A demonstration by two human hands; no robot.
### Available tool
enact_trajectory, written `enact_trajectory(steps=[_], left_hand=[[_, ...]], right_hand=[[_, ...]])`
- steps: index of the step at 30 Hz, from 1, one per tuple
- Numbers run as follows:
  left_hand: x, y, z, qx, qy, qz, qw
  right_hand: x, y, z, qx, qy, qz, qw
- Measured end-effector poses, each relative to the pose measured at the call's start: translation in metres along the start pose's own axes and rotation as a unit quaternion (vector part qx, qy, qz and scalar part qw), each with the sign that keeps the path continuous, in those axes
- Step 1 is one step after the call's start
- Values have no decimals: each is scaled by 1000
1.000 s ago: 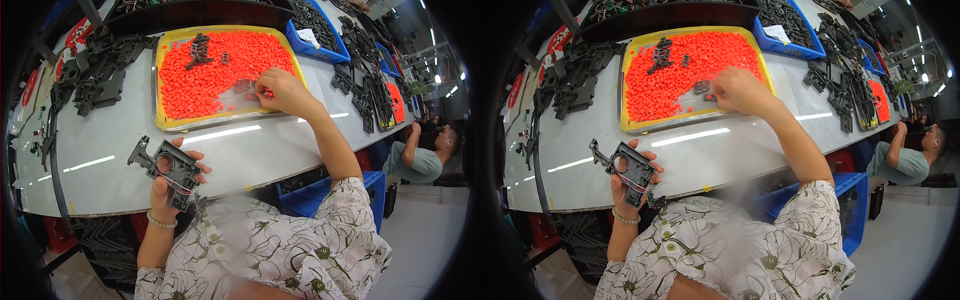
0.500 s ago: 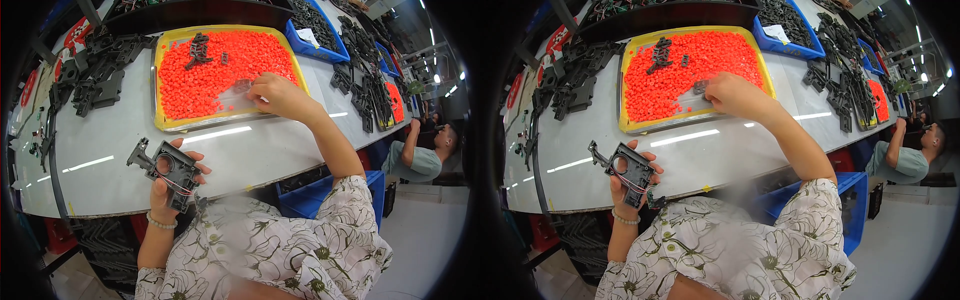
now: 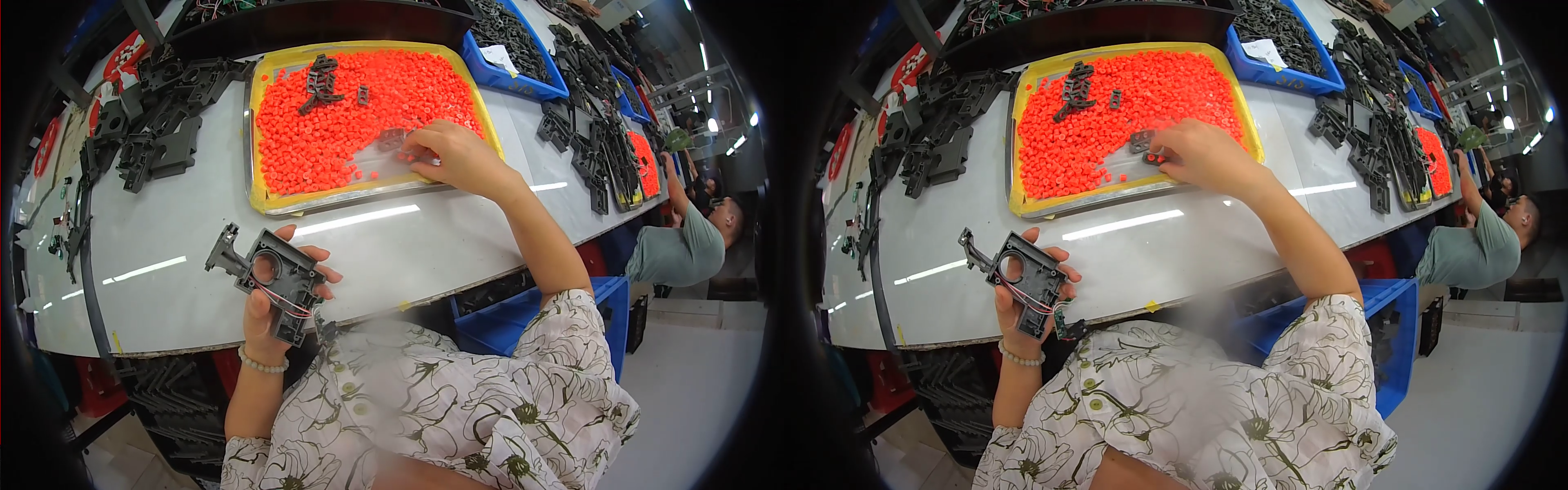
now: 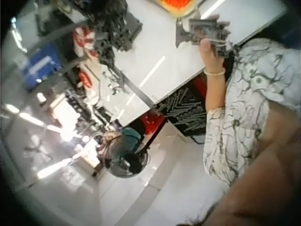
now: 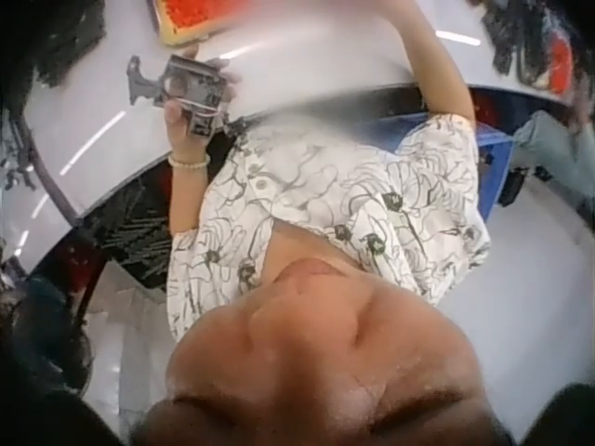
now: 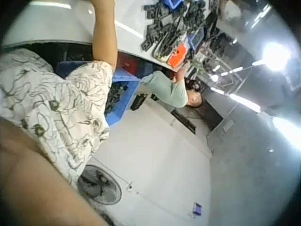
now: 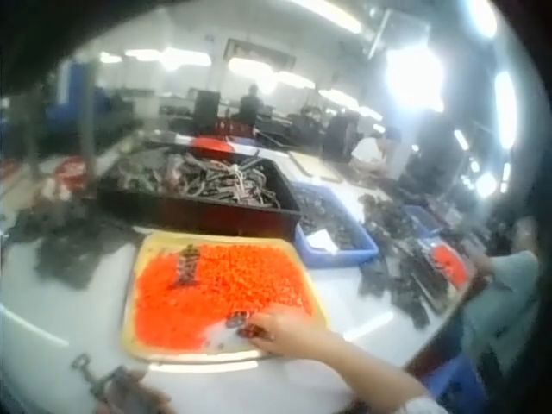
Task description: The person assembles small plastic components by hand, taking red pieces and black pieces from a tray and fitting them together.
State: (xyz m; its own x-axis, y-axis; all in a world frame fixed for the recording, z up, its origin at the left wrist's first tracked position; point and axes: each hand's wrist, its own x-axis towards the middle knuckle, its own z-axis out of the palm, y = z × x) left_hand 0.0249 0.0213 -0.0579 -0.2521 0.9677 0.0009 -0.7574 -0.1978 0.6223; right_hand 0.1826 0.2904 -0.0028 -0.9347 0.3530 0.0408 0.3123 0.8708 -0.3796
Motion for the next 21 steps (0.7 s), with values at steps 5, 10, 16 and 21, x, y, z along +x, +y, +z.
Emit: enact_trajectory(steps=[5,10,16,21], left_hand=[[0,-1,1,28,12,22,999],[0,0,2,-7,3,0,1000],[1,-1,3,-9,5,-1,1000],[0,-3,0,13,4,13,1000]], right_hand=[[-1,1,2,36,16,-5,999],[-5,-1,4,48,72,2,996],[-7,5,9,49,157,-74,984],[-7,-3,13,67,194,-73,976]])
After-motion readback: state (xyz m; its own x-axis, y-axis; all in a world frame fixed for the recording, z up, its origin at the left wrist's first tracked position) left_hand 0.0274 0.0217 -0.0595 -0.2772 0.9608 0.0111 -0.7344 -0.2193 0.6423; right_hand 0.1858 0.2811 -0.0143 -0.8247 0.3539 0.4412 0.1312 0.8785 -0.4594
